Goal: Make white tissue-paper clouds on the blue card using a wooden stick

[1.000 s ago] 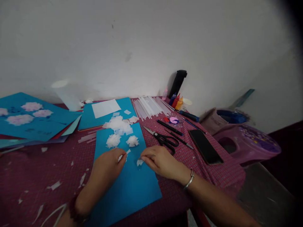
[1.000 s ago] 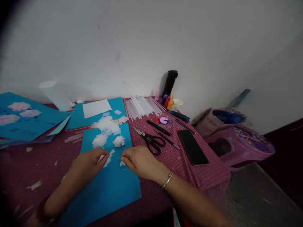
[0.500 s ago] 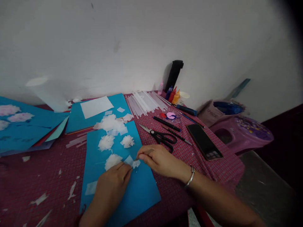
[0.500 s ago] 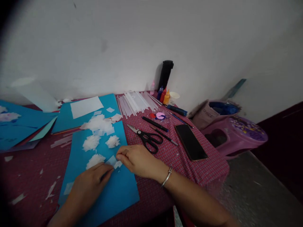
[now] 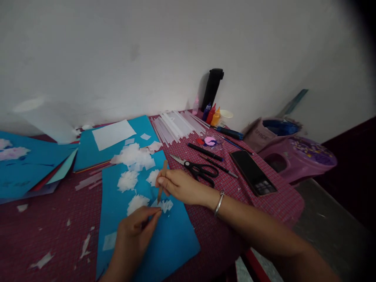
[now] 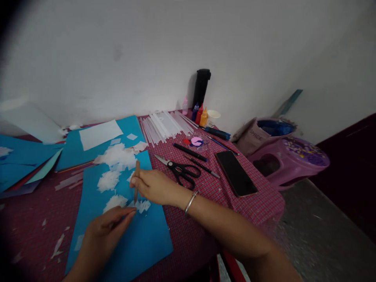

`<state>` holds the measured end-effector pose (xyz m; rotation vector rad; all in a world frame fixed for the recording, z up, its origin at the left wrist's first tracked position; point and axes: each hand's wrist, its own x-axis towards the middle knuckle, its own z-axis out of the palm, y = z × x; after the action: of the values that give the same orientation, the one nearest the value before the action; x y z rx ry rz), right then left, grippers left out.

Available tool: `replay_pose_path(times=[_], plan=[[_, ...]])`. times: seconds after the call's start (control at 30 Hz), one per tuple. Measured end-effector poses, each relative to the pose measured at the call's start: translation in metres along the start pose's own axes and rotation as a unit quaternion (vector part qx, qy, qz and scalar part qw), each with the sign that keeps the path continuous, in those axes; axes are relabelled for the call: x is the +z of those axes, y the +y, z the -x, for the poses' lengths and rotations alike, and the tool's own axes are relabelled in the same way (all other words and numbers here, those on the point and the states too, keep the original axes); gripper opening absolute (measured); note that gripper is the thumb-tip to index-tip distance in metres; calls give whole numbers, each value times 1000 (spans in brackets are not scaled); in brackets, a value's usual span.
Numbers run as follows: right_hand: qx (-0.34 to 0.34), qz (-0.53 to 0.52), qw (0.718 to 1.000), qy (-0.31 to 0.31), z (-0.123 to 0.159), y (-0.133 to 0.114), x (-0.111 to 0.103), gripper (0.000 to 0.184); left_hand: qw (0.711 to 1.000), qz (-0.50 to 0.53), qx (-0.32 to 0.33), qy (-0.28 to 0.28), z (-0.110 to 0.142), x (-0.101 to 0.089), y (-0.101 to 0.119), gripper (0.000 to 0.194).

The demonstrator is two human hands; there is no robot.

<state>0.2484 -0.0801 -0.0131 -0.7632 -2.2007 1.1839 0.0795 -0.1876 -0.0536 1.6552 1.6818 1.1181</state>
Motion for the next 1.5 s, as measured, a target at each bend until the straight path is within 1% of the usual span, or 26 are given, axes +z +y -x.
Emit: replay_pose_path(times=[0.07, 0.13, 0.2, 0.27, 0.33, 0.43, 0.5, 0.63, 0.77, 0.9, 1.0, 1.13, 1.3, 1.4, 1.5], plan=[[8, -12, 1000, 19, 1, 1, -1, 23, 1000, -4, -6, 24, 0, -3, -3, 8], [18, -31, 999, 40, 2, 3, -2, 26, 999, -24, 7, 28, -2, -4, -6, 12], [25, -50, 997, 49, 4, 5, -3, 28, 998, -56, 43, 4, -4, -5, -6, 14], [28, -62, 997, 45, 6, 6, -3, 29, 992, -92, 78, -29, -5, -5, -5, 16], [27, -63, 997, 36, 7, 7, -3, 27, 986, -132, 82, -53, -6, -5, -3, 18], [27, -57, 998, 21, 9, 7, -2, 28, 979, -178, 66, -79, -3, -6, -2, 18], [26, -51, 998, 13, 9, 5, -2, 29, 976, -188, 60, -92, -1, -7, -3, 18], [11, -4, 1000, 0, 7, 0, -1, 25, 980, -158, 59, -106, 3, -5, -4, 16], [-15, 51, 998, -33, 4, -6, -1, 26, 982, -135, 53, -121, 3, -2, -3, 16], [-7, 140, 988, -72, 4, -12, -1, 27, 981, -136, 34, -131, 3, -1, -4, 18], [-2, 175, 981, -86, 4, -15, -1, 29, 980, -132, 23, -147, 5, -1, -6, 18], [-3, 178, 980, -86, 4, -14, 0, 27, 980, -125, 8, -152, 4, -1, -6, 18], [10, 175, 980, -91, 2, -18, 0, 26, 982, -129, -23, -137, -2, -2, -2, 16], [26, 196, 977, -83, 1, -18, 0, 25, 975, -152, -49, -152, -5, -2, 0, 16], [39, 170, 982, -68, -1, -12, 3, 27, 970, -172, -58, -163, -6, -1, 3, 18]])
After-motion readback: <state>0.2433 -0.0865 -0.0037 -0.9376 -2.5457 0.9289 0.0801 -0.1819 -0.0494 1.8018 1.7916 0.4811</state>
